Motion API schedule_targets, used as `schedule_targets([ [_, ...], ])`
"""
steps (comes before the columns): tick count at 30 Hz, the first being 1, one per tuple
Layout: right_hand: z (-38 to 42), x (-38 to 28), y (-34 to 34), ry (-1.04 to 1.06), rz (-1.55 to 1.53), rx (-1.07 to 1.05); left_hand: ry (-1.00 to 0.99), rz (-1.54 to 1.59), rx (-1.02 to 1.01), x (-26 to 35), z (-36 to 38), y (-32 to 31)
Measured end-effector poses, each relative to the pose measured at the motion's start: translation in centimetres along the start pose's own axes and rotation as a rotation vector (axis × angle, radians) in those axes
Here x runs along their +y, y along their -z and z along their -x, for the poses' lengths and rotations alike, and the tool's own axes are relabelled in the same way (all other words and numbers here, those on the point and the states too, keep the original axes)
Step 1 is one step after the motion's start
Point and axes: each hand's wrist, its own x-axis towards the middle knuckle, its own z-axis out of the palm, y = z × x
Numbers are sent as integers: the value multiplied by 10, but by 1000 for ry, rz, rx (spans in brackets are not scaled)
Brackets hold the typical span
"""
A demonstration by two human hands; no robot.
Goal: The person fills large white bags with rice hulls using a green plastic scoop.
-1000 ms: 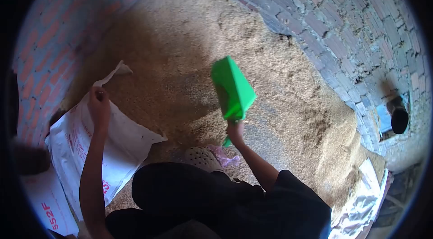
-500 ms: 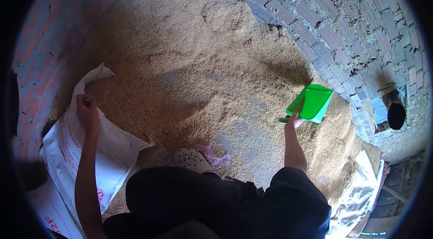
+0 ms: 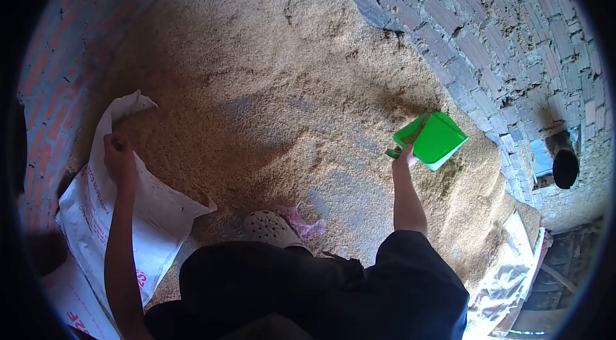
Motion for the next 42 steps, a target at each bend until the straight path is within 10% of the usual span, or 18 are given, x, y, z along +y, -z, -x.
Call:
schedule_targets([
  [10,18,-13,-7,-70,8,-4,-17,-27,-12,-5,0,2],
  [19,166,4,-110,-25,511,-839,-152,-39,-99,-20,-6,0],
  [27,215,9,-111,-35,374,-671,-308,-51,-307,4,-29,42],
  [35,3,-34,-50,486,546,134,-312,-31,-347,12,-9,38],
  [37,9,-60,-71,278,482,72,-331,-5,-341,8,-17,30],
  [39,24,-46,-84,496,682,208,-361,10,-358,4,-24,22],
  [42,34,-10,-83,406,538,-175,-401,53,-380,3,-34,13],
])
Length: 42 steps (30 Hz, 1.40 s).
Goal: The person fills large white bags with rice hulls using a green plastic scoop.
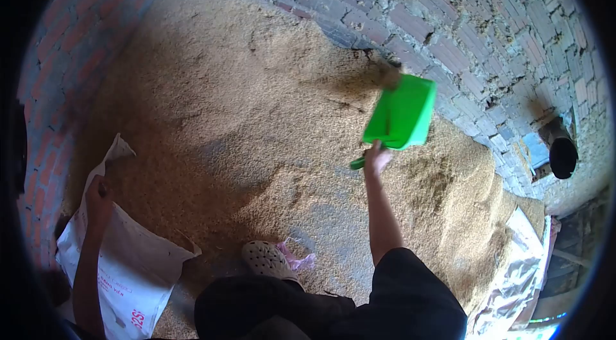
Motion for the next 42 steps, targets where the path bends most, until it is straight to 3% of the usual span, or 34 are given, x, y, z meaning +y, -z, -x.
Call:
schedule_targets([
  [1,32,-33,1,-86,72,-179,-12,1,-4,-3,0,-2],
  [3,46,1,-18,105,209,-367,-35,16,-5,-3,0,-6],
  [5,101,-76,-14,262,70,-357,6,10,3,-3,2,-7],
  [6,102,-76,-14,276,66,-358,9,17,15,-2,1,-5],
  [8,105,-57,-15,88,-27,-384,45,46,-10,0,3,0],
  [11,85,-62,-3,-13,-122,-42,42,142,11,1,11,5],
  [13,55,-71,3,-18,46,279,32,161,4,-8,15,9],
  [14,47,-73,9,-101,58,298,21,175,-4,-10,16,10],
  [15,42,-73,4,-90,54,302,20,185,3,-11,18,12],
  [17,37,-57,-3,33,482,248,38,203,29,-9,18,12],
  [18,49,-70,2,74,436,110,28,219,25,-9,17,9],
  [19,60,-73,4,225,544,111,16,205,29,-12,16,8],
  [22,62,-62,32,100,493,-17,-9,200,19,-12,14,9],
  [24,57,-49,49,292,287,-106,-13,219,33,-7,11,10],
  [25,64,-67,56,279,221,4,6,228,27,-4,13,11],
  [27,27,-55,62,19,54,67,26,229,19,-5,15,14],
  [29,8,-74,57,190,84,311,30,243,29,-6,15,14],
  [30,-5,-77,53,216,145,321,31,247,30,-8,15,13],
  [31,-16,-78,44,80,96,181,34,254,20,-11,14,13],
  [33,-11,-76,26,171,334,-30,37,267,10,-9,13,10],
  [35,17,-95,18,369,581,-1,29,249,25,-5,14,11],
  [37,7,-100,24,280,356,-80,30,249,41,-2,15,15],
  [38,-17,-83,31,222,210,-222,26,254,44,-1,16,15],
  [41,4,-148,47,428,322,22,46,256,44,-7,16,16],
  [42,-20,-135,45,387,266,25,44,251,35,-6,16,16],
])
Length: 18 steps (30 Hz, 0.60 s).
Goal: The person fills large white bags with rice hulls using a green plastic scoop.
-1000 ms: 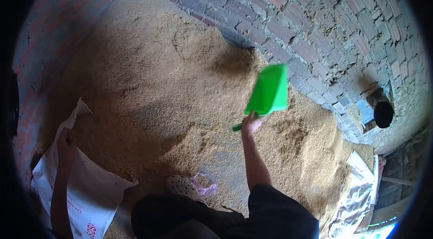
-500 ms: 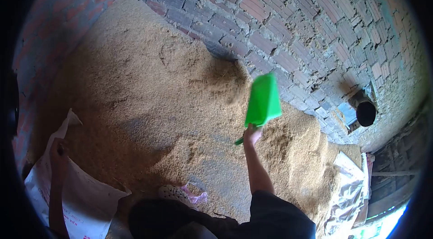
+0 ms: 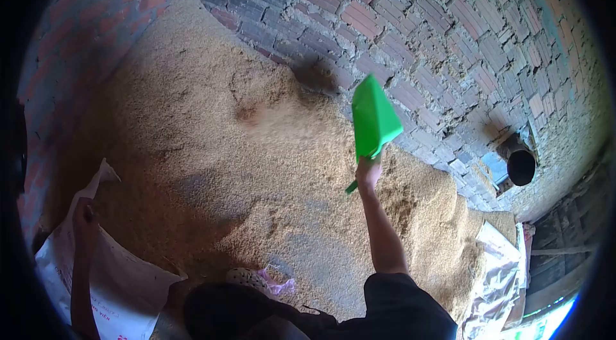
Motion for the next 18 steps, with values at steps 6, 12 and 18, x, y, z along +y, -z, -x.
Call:
schedule_targets([
  [6,-12,53,-38,87,277,161,-27,11,-2,-1,-3,-5],
  [12,27,63,-17,-8,51,-85,22,24,-7,3,2,5],
  [18,18,59,-21,-52,232,21,-9,30,43,-7,2,2],
])
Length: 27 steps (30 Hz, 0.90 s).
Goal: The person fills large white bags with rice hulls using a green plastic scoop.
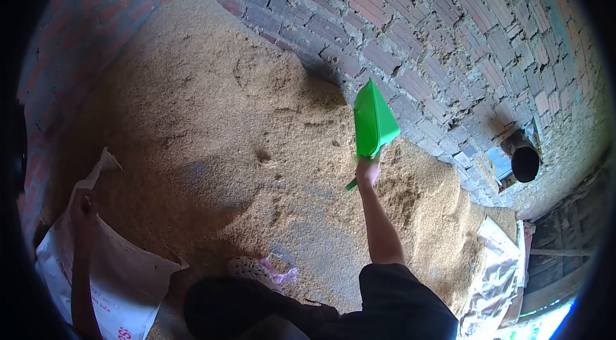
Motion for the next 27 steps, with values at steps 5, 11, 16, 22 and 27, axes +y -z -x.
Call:
schedule_targets([
  [5,-5,0,-34,-135,-139,-87,21,-40,-13,6,1,1],
  [11,27,-25,-8,-457,-809,-508,27,-24,-7,-1,1,2],
  [16,36,-21,-13,-475,-899,-205,25,-23,17,4,1,-2],
  [22,46,-26,-42,-592,-866,-549,44,21,49,3,2,-6],
  [27,91,-68,-27,-330,-603,-795,39,-38,104,0,7,-2],
])
